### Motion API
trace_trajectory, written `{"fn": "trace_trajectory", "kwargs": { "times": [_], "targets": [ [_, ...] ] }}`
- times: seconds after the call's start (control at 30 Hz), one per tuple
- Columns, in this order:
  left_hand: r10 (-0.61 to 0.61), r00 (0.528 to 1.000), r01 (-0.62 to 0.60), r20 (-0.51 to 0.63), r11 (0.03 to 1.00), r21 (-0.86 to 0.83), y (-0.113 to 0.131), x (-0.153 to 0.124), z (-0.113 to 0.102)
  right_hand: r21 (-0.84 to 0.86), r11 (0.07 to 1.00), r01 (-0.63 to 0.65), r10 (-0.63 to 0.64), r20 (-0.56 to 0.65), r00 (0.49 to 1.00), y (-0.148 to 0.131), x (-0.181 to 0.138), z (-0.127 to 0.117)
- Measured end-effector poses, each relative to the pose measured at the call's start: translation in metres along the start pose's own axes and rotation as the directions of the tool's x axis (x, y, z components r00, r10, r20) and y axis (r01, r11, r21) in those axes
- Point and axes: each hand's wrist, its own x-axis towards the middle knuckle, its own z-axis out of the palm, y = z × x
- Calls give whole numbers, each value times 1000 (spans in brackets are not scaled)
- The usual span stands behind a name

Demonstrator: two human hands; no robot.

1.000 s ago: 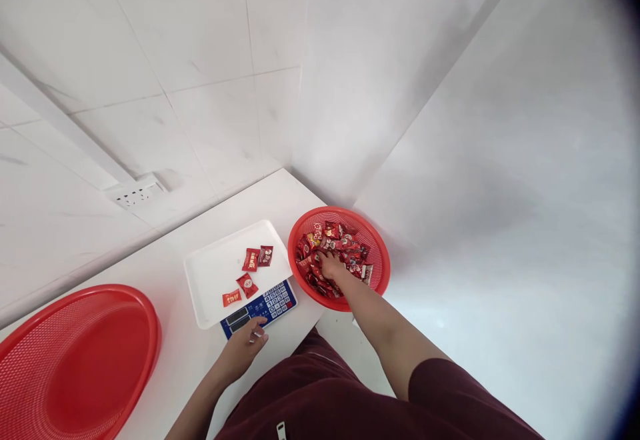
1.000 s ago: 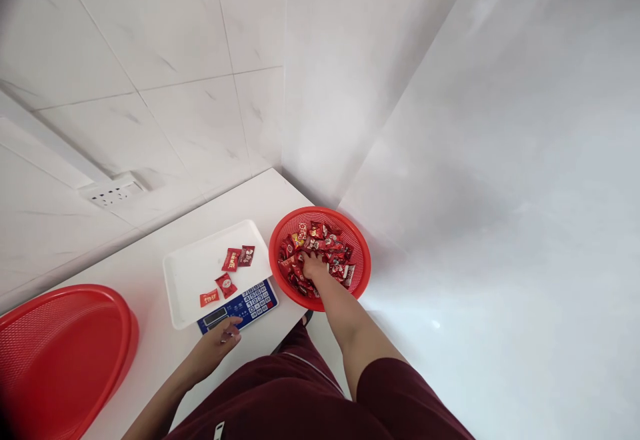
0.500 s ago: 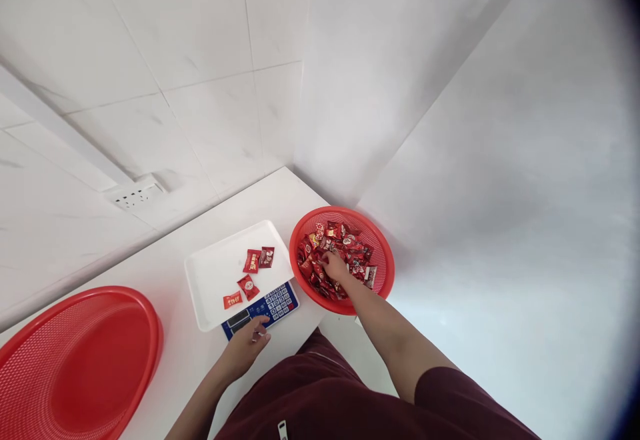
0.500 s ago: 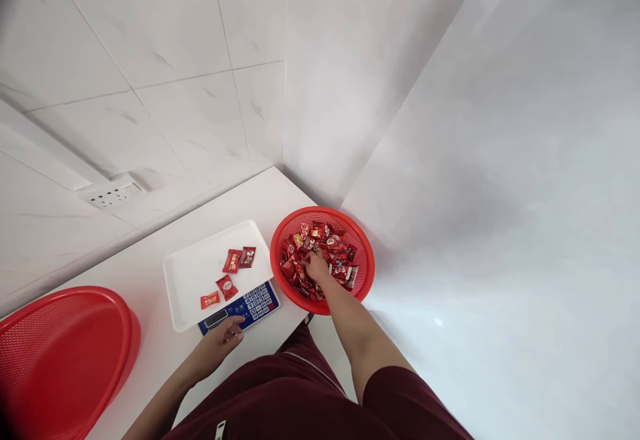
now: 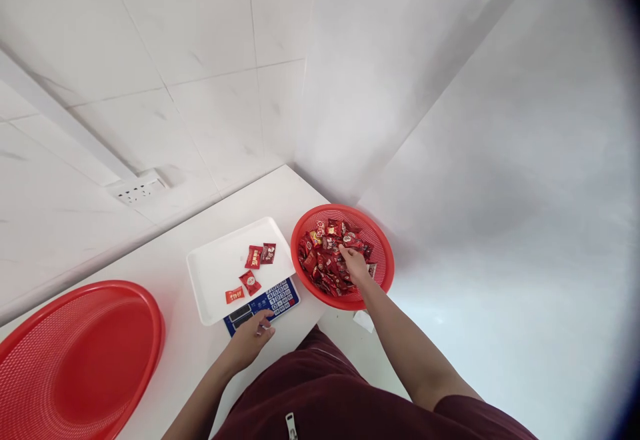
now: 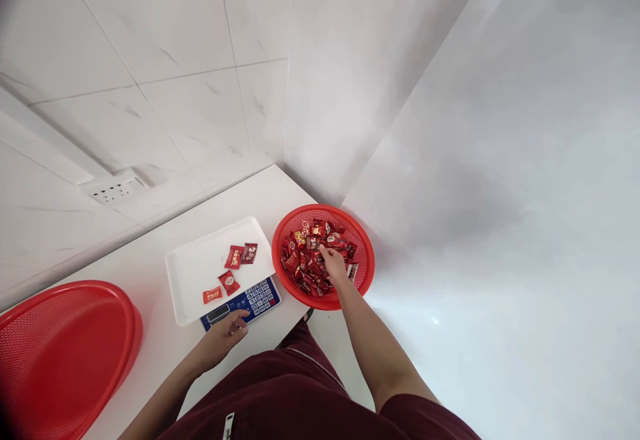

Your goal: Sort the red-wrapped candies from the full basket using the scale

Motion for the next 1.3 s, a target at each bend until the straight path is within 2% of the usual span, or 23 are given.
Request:
{"fn": "trace_trajectory", "kwargs": {
  "times": [0.07,0.13,0.23,0.37,0.47,0.53,0.6,0.7,0.8,0.87,0.93,1.0,1.07,1.13,1.17,1.2,1.23,1.3],
  "targets": [
    [15,1000,-15,-11,1000,-26,1,-2,2,-14,999,36,-36,3,999,-13,-11,1],
    [33,999,-35,-25,997,-74,3,-5,5,-49,990,134,-132,45,990,-26,-27,8],
    [49,999,-48,-3,971,-236,9,-10,10,-35,973,230,-215,241,946,-38,-59,32],
    [8,1000,-2,8,839,-544,18,-14,16,50,964,260,-248,518,819,-43,-111,77],
    [-43,993,-36,-107,767,-641,17,-14,15,105,956,276,-273,664,696,-45,-138,99],
    [-84,978,-65,-193,752,-656,13,-13,8,108,944,311,-296,689,661,-46,-143,103],
    [-124,953,-98,-276,736,-670,8,-11,-6,45,926,376,-311,658,686,-45,-137,99],
    [-171,912,-158,-373,693,-704,4,-13,-35,-157,847,508,-349,558,753,-38,-118,84],
    [-192,921,-124,-338,680,-723,2,-19,-56,-362,710,603,-400,498,770,-24,-101,69],
    [-213,927,-52,-309,742,-668,-2,-24,-61,-489,634,599,-385,472,793,-14,-96,61],
    [-215,906,-8,-363,852,-524,-9,-29,-60,-600,587,543,-302,460,835,-5,-94,57],
    [-152,842,3,-517,960,-279,-22,-35,-60,-678,562,473,-167,467,868,0,-95,55],
    [-6,720,40,-694,999,33,-39,-44,-63,-719,545,432,-61,480,875,1,-97,55],
    [121,590,173,-798,947,272,-58,-55,-72,-743,525,414,-18,477,879,-1,-97,56],
    [137,550,262,-824,908,326,-67,-61,-78,-752,514,413,-14,474,881,-1,-97,56],
    [112,534,350,-838,873,340,-77,-67,-83,-759,504,412,-14,470,883,-2,-97,57],
    [46,543,425,-839,846,322,-85,-72,-88,-766,495,410,-15,465,885,-3,-97,57],
    [-154,613,524,-775,813,253,-99,-80,-95,-775,481,410,-21,458,889,-3,-98,58]
  ]
}}
